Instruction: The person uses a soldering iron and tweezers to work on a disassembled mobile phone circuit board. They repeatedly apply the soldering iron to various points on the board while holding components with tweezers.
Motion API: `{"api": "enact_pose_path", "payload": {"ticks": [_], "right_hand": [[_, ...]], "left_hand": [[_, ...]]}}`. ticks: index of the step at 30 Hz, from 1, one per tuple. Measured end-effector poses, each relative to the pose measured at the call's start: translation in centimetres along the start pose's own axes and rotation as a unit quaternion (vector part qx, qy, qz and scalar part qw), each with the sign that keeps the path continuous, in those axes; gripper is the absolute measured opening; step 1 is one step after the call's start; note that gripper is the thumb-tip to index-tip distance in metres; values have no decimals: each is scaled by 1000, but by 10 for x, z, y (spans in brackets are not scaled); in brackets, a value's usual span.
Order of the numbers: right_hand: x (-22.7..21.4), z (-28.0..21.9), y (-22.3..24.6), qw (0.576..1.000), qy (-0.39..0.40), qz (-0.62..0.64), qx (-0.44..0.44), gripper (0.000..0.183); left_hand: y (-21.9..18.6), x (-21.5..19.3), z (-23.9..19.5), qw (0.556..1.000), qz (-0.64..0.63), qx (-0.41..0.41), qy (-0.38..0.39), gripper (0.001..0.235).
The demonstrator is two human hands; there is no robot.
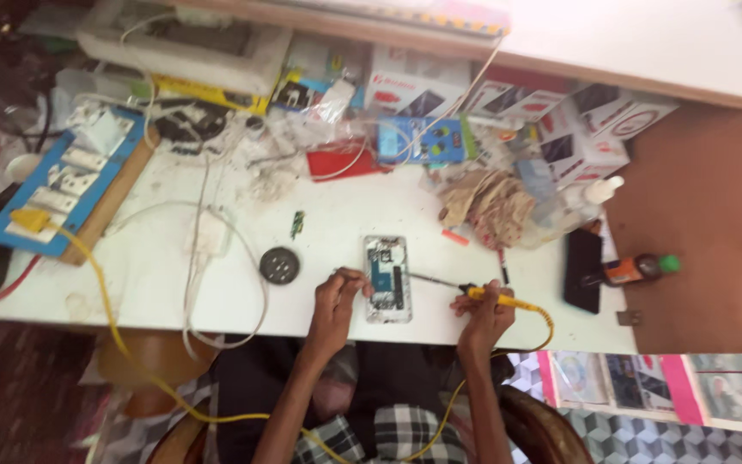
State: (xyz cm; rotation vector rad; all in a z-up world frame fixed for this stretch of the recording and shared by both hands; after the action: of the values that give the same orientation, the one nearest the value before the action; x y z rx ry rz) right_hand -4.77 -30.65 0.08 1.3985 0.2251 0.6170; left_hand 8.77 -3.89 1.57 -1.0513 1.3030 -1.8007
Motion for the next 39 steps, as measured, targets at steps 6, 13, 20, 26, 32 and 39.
{"api": "enact_pose_path", "payload": {"ticks": [6, 13, 20, 26, 32, 39], "right_hand": [[-12, 2, -2, 998, -56, -1, 7, 33], [-15, 2, -1, 997, -72, -9, 4, 36], [-7, 0, -1, 999, -34, -14, 7, 30], [0, 2, -1, 1000, -14, 16, 15, 27], [2, 3, 0, 1000, 3, -13, 13, 30], [9, -2, 9, 998, 30, -56, 8, 28]], "left_hand": [[-3, 2, 2, 1000, -1, -19, 10, 27], [0, 1, 2, 1000, -18, -23, 8, 28], [-3, -3, 3, 1000, -10, -24, 4, 26], [-5, 1, 5, 999, -15, -36, 19, 25], [-1, 0, 4, 999, -38, -36, 15, 26], [1, -2, 6, 998, -51, -28, 21, 25]]}}
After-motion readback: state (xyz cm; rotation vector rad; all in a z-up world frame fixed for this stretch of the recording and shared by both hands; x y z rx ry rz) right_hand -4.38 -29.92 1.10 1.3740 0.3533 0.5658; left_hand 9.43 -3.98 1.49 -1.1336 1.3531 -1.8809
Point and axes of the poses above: each hand's wrist, its own z-axis towards the middle knuckle, its own x-axis out of the palm, y = z × x, the point moved 10 cm from there along z, towards the middle knuckle, and after that the axes turned 5 degrees about -x, right-handed, at the moved point
